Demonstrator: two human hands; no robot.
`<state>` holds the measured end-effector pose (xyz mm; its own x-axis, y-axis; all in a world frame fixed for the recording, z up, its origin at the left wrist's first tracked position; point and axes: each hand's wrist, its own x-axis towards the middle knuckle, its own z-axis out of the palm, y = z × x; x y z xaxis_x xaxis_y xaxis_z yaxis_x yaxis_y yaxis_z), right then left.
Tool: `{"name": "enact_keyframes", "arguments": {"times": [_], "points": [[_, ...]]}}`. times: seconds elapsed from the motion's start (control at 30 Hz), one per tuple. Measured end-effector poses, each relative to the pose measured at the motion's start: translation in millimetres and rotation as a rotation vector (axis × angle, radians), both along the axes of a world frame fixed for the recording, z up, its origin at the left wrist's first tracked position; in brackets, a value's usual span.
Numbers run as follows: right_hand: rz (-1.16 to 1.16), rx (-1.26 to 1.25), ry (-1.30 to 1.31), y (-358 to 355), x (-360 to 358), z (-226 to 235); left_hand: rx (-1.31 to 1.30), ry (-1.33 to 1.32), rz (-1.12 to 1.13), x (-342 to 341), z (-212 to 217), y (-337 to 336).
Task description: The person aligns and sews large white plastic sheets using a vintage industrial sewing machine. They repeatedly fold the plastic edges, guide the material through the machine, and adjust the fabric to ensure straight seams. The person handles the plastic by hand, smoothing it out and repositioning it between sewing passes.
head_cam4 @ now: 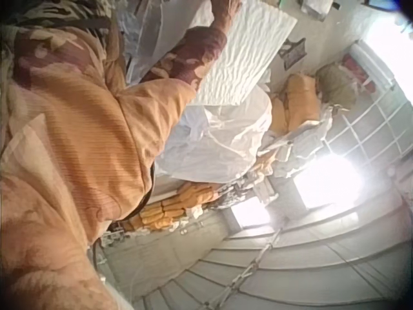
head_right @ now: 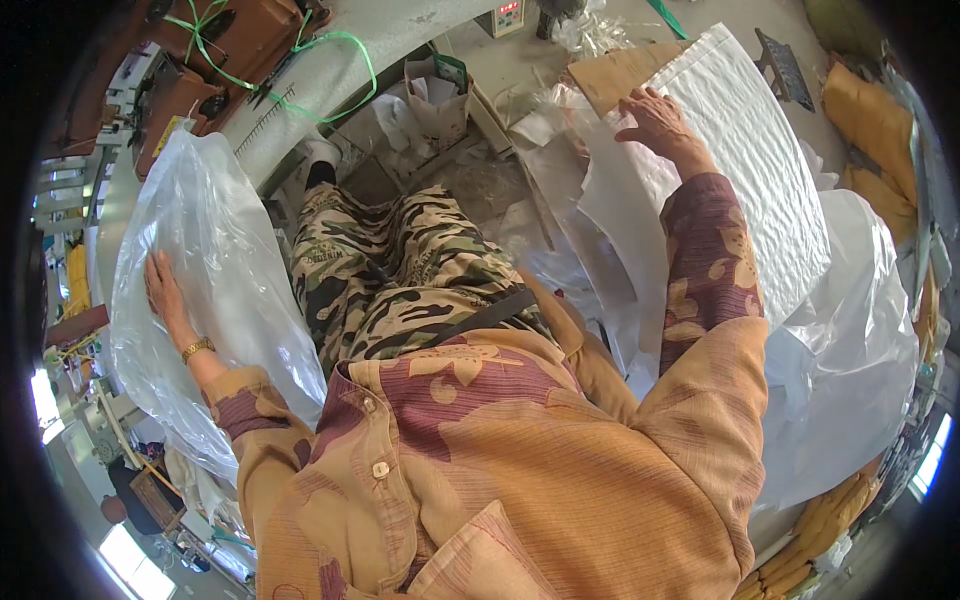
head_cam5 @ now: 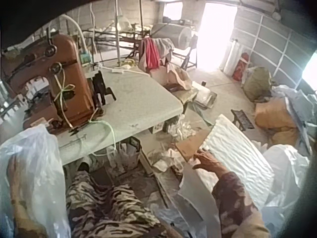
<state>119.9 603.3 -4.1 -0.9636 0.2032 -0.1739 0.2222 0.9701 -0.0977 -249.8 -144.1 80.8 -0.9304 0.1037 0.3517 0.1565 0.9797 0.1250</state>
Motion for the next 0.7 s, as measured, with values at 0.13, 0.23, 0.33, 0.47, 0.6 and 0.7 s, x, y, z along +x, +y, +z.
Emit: {"name": "enact_keyframes", "arguments": {"times": [0.13,0.23,0.33,0.47,0.6,0.7], "points": [[-0.005,-0.033,0.027,7,4,-8,-0.003,-0.014,-0.002,-3,-1,-1],[-0.02,-0.061,0.093,7,11,-13,0.014,0.003,-0.022,-1,1,1],[0.017,-0.039,0.081,9,12,-11,0.014,0.005,-0.027,1,1,3],[0.076,0.134,0.057,6,16,-3,0.008,0.003,-0.025,-2,2,2],[0.025,0.18,0.264,14,40,23,0.009,-0.009,-0.021,-1,1,-1],[-0.379,-0.006,0.6,40,79,33,0.02,-0.012,-0.008,-2,0,-2]]}}
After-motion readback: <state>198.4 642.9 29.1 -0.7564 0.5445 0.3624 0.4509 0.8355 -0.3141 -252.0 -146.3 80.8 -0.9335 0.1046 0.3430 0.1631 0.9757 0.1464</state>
